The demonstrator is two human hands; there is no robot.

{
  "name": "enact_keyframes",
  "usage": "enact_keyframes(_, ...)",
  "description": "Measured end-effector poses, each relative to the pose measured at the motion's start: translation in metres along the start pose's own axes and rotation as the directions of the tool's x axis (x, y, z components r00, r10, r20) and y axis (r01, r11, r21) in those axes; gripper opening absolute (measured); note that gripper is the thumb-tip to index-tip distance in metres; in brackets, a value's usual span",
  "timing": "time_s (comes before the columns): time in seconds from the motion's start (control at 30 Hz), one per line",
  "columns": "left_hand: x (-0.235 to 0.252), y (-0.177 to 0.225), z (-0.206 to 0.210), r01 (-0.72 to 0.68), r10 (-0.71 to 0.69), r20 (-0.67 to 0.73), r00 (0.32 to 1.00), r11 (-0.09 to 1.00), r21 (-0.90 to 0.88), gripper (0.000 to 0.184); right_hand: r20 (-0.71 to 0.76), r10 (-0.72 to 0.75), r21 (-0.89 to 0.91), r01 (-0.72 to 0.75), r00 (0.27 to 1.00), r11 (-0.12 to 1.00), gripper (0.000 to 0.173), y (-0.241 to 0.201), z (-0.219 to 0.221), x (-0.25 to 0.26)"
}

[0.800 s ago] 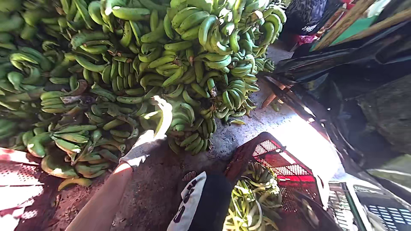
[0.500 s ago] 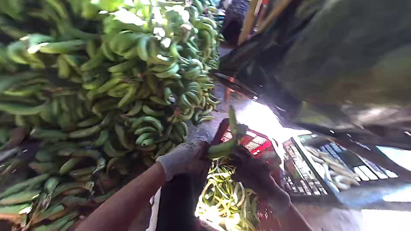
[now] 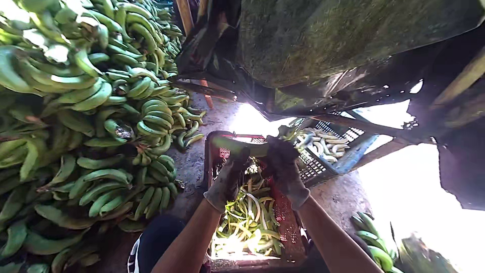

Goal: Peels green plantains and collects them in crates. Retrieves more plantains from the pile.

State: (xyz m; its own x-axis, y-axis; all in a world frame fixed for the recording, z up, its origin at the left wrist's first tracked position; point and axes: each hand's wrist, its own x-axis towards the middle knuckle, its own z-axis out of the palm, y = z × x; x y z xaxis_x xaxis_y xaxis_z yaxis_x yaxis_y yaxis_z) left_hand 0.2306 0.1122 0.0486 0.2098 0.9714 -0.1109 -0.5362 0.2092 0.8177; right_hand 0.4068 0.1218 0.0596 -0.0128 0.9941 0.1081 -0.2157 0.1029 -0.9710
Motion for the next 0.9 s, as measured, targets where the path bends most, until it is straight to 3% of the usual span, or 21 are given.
enact_keyframes(0.1,0.005,0.008,-0.009,-0.182,0.179,-0.042,0.983,0.981,-0.072,0.036,0.171,0.118,-0.429,-0.034,0.978,0.903,0.035,-0.005,0.004,-0.003)
enact_keyframes(0.2,0.001,0.021,-0.017,-0.311,0.340,-0.103,0.935,0.924,0.223,0.042,0.116,0.263,-0.674,-0.119,0.958,0.729,0.049,-0.024,0.012,-0.008)
enact_keyframes(0.3,-0.008,0.028,-0.020,-0.234,0.334,-0.168,0.927,0.869,0.436,0.046,0.097,0.339,-0.701,-0.177,0.936,0.691,0.054,-0.017,0.010,-0.010)
enact_keyframes(0.47,-0.013,0.024,-0.023,-0.182,0.310,-0.192,0.931,0.851,0.493,0.051,0.065,0.307,-0.574,-0.216,0.950,0.790,0.040,-0.019,0.017,-0.013)
enact_keyframes(0.53,-0.014,0.021,-0.023,-0.223,0.331,-0.160,0.930,0.854,0.469,0.048,0.066,0.296,-0.566,-0.209,0.953,0.797,0.037,-0.023,0.017,-0.016)
enact_keyframes(0.57,-0.015,0.021,-0.021,-0.260,0.345,-0.136,0.929,0.868,0.424,0.046,0.076,0.404,-0.626,-0.271,0.912,0.731,0.037,-0.022,0.016,-0.017)
enact_keyframes(0.63,-0.018,0.026,-0.019,-0.369,0.390,-0.031,0.920,0.891,0.265,0.044,0.071,0.726,-0.779,-0.417,0.684,0.468,0.049,-0.008,0.010,-0.015)
enact_keyframes(0.67,-0.018,0.034,-0.020,-0.397,0.398,0.035,0.917,0.898,0.191,0.045,0.070,0.807,-0.816,-0.432,0.586,0.384,0.054,0.005,0.006,-0.014)
enact_keyframes(0.7,-0.018,0.044,-0.022,-0.397,0.388,0.084,0.918,0.903,0.165,0.044,0.078,0.830,-0.811,-0.449,0.553,0.375,0.057,0.014,0.004,-0.014)
enact_keyframes(0.73,-0.019,0.051,-0.026,-0.373,0.362,0.094,0.928,0.906,0.198,0.043,0.097,0.810,-0.780,-0.461,0.578,0.423,0.058,0.014,0.002,-0.016)
enact_keyframes(0.8,-0.021,0.056,-0.037,-0.265,0.259,0.061,0.964,0.913,0.310,0.045,0.155,0.682,-0.719,-0.392,0.715,0.574,0.059,0.000,0.000,-0.016)
enact_keyframes(0.83,-0.021,0.057,-0.042,-0.214,0.208,0.055,0.977,0.918,0.332,0.050,0.210,0.581,-0.699,-0.295,0.787,0.652,0.053,-0.005,-0.002,-0.015)
enact_keyframes(0.9,-0.020,0.058,-0.045,-0.157,0.150,0.046,0.988,0.936,0.316,0.052,0.373,0.364,-0.692,-0.006,0.853,0.722,0.047,-0.011,-0.004,-0.015)
